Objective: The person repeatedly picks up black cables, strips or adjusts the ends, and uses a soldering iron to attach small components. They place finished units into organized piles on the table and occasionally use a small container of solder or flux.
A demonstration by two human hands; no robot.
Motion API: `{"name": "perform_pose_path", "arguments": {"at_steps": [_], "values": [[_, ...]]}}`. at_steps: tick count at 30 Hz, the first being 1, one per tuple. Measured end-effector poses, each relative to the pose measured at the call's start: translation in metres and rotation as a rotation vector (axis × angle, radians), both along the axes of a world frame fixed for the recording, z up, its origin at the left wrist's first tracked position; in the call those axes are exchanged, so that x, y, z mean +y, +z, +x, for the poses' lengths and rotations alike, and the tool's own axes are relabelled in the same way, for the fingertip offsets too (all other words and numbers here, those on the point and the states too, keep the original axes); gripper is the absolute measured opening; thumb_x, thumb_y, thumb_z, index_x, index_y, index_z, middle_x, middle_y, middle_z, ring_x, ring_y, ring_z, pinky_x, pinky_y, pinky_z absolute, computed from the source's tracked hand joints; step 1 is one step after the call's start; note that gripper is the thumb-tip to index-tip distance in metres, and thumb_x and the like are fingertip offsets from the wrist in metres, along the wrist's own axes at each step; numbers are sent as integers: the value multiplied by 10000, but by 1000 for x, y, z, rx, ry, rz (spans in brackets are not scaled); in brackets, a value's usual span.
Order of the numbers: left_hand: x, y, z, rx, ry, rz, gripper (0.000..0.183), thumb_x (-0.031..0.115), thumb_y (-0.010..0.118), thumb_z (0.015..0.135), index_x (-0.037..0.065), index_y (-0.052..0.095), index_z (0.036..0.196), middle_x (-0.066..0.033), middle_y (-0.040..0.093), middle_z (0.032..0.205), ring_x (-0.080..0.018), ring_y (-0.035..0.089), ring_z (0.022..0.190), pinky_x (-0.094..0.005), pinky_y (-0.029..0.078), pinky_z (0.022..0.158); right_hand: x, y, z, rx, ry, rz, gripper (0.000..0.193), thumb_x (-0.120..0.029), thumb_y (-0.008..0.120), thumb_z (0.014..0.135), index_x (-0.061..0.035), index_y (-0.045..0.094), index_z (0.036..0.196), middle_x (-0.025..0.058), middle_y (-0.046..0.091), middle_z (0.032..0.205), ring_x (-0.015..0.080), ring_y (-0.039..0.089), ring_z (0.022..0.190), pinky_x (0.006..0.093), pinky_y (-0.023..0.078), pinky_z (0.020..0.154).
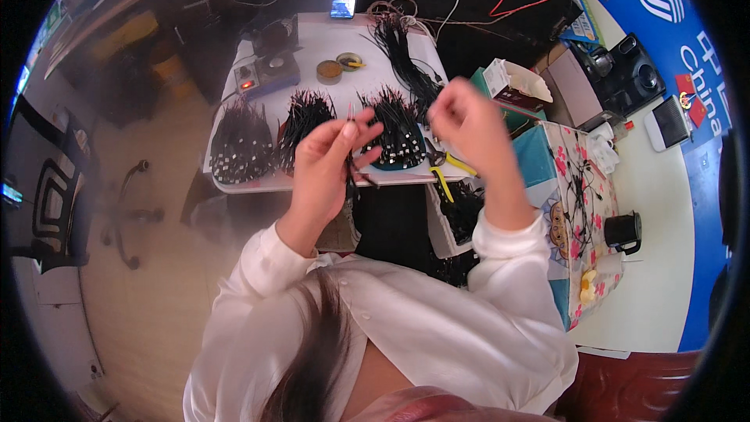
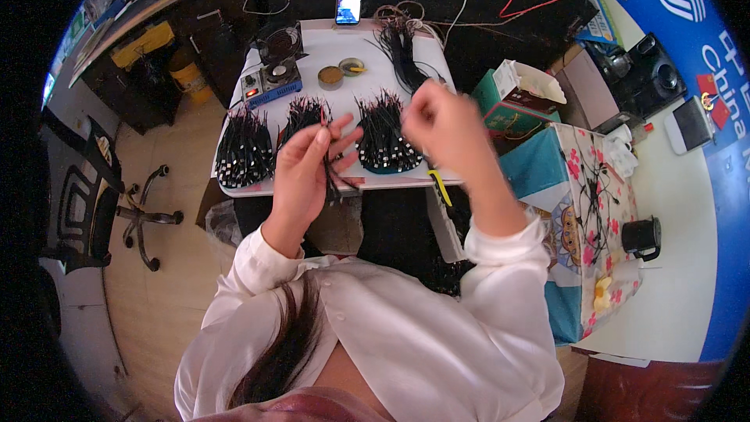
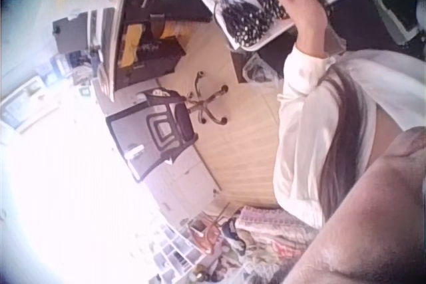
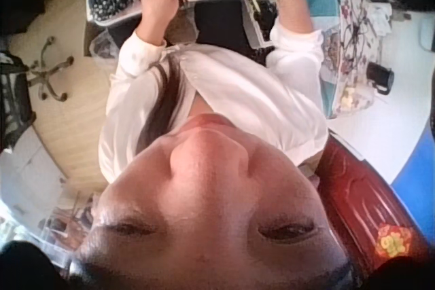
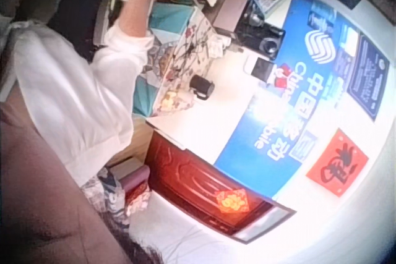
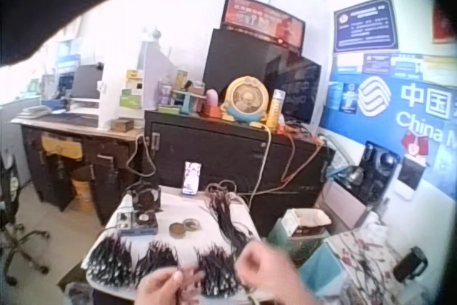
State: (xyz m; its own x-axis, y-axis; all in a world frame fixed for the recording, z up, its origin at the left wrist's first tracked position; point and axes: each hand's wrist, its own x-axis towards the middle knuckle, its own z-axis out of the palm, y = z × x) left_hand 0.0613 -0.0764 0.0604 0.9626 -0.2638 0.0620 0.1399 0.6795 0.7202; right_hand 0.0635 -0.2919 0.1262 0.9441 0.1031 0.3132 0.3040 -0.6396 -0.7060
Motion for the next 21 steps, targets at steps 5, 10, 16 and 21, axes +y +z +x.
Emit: {"name": "perform_pose_path", "arguments": {"at_steps": [5,10,16,21], "values": [[12,14,11,-70,145,-106,165,137,511,972,1,603,995,-123,635,1128,-168,656,724,-241,542,653,97,-70,-81,136,141,-63,189,-107,672,805,-24,516,871,130,611,733,239,639,647,335,508,614],[46,0,-24,-174,-232,-72,131,69,523,947,-12,625,962,-113,645,916,-49,373,518,-194,272,458,96,-103,-67,562,381,222,163,-138,623,874,-9,594,970,24,609,754,121,589,733,297,483,677],[66,-14,-60,-203,-415,32,146,71,564,925,-13,657,999,-136,659,862,-45,376,521,-196,284,469,75,-78,-23,675,698,1088,261,-178,511,972,34,575,1110,91,634,945,122,600,817,230,506,726],[68,-15,-61,-136,-372,162,165,127,586,913,-25,647,929,-174,653,899,-97,485,570,-203,353,490,98,-59,-27,538,533,927,198,-165,594,931,18,647,987,32,636,846,77,558,725,190,442,636]]}}
